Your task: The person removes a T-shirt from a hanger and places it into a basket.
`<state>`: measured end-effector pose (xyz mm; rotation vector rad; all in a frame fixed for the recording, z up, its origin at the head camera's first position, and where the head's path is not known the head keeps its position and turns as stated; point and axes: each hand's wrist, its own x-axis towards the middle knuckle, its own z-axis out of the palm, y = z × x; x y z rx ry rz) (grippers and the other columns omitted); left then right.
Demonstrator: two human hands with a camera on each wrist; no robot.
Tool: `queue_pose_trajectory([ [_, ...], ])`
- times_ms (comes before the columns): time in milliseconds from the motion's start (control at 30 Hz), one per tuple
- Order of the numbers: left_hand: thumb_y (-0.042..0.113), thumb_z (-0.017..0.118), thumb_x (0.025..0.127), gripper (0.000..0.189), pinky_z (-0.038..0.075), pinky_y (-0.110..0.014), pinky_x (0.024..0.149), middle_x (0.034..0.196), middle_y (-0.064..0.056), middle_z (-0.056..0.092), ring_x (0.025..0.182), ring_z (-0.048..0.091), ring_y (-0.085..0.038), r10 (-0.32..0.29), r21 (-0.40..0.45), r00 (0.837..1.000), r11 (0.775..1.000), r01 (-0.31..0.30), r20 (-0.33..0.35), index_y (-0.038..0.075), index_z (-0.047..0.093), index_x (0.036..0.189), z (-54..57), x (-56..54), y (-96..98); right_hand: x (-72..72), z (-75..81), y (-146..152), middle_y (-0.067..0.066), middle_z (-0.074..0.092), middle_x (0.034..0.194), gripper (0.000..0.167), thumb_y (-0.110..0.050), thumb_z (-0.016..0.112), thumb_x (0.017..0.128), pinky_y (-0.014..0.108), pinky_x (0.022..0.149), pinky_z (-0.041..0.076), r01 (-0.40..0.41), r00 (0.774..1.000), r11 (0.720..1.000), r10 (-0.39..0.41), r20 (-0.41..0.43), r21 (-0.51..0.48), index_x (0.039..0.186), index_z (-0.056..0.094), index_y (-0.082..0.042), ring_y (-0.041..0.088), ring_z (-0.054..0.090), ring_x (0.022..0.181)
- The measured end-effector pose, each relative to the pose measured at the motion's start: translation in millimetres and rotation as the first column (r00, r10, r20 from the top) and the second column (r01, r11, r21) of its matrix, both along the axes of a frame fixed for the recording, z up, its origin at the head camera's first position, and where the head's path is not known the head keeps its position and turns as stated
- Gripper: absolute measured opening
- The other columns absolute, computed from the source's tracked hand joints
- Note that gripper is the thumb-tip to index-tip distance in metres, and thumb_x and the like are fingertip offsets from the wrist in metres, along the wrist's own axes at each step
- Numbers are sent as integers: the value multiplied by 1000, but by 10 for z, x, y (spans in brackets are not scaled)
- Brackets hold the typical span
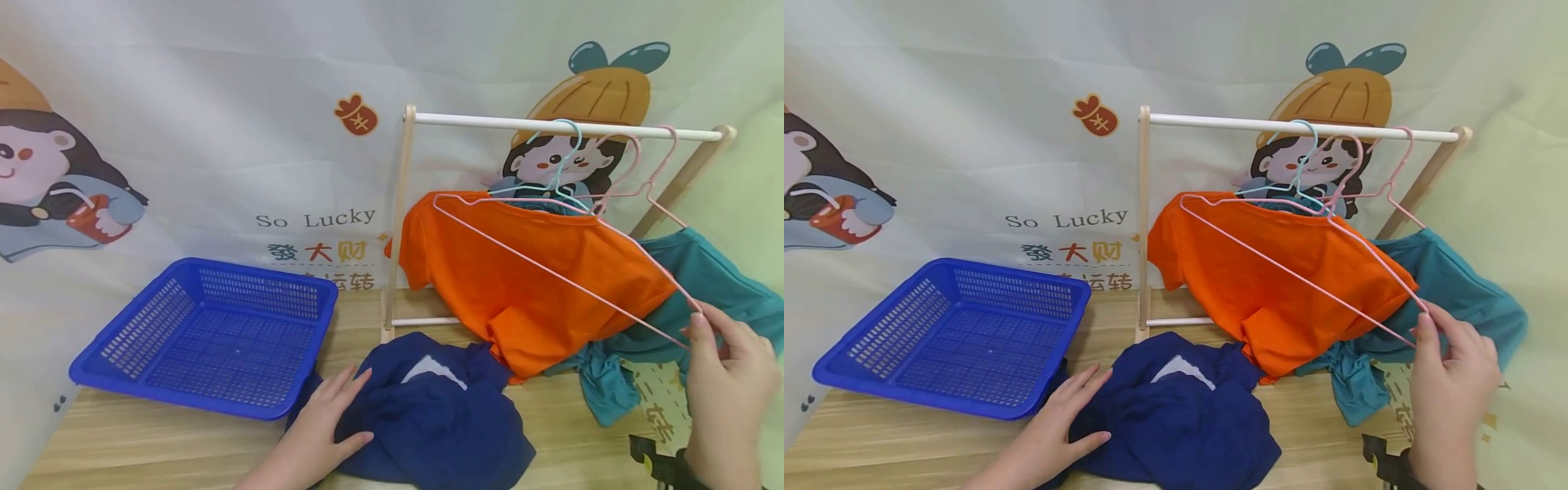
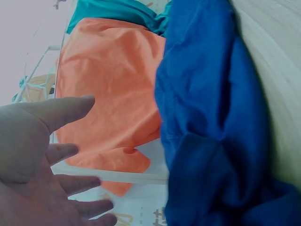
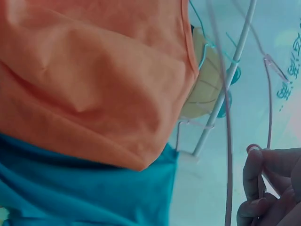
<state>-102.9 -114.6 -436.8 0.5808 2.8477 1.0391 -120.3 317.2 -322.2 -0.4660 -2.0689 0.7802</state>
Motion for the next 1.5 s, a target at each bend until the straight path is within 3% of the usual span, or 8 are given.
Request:
queue_pose_trajectory([
  [100,40,70,83,87,21,-72,101,157,-12,17,141,13,-47,-15,-31,999,999,16,36,33,18,151,-63,-17,21,-33,60,-89,-30,45,75,31,-23,53,97,23,68,18,3,999,992,2,-36,125,112,68,-1,-8,20,70],
  [167,42,70,83,90,20,-74,100,159,-11,13,141,9,-48,-22,-51,999,998,23,34,35,13,152,-100,-21,32,-68,111,-157,-13,59,78,30,-23,53,97,24,70,18,-1,999,985,9,-51,171,112,68,-2,-5,21,71],
  [233,42,70,83,91,20,-75,99,159,-11,11,142,8,-48,-27,-73,999,997,29,22,35,11,152,-132,-19,38,-114,163,-230,10,66,85,30,-22,54,97,24,71,18,-7,998,980,20,-64,199,113,68,-3,2,27,72],
  [333,44,69,83,91,22,-75,97,159,-11,10,141,7,-48,-32,-108,999,994,30,-8,34,11,152,-170,-24,49,-191,239,-332,23,67,96,30,-24,54,96,24,72,19,-18,997,971,36,-75,238,115,68,-4,19,36,74],
  [467,46,70,81,94,24,-76,96,160,-11,4,141,3,-50,-28,-149,999,988,26,-17,32,10,153,-227,-32,70,-299,324,-463,23,68,98,32,-26,55,96,26,70,22,-45,994,959,71,-85,279,118,67,-7,34,45,81],
  [900,43,72,81,96,24,-74,98,160,-11,0,143,0,-45,-27,-161,1000,987,25,-10,30,10,153,-247,-8,81,-603,472,-707,20,68,95,35,-33,52,96,37,67,34,-107,994,947,111,3,302,124,64,-15,34,51,85],
  [1300,43,71,81,94,25,-74,96,160,-12,2,142,1,-47,-43,-150,999,988,43,4,30,11,153,-291,-30,82,-719,292,-764,17,66,115,34,-29,53,97,51,88,43,-225,971,926,186,151,304,125,63,-12,38,53,100],
  [1500,44,70,82,93,23,-75,97,159,-14,3,142,3,-49,-63,-154,997,986,67,35,29,12,153,-322,-63,106,-720,161,-785,16,65,86,35,-30,51,98,41,69,41,-272,958,912,229,170,306,126,62,-13,31,50,79],
])
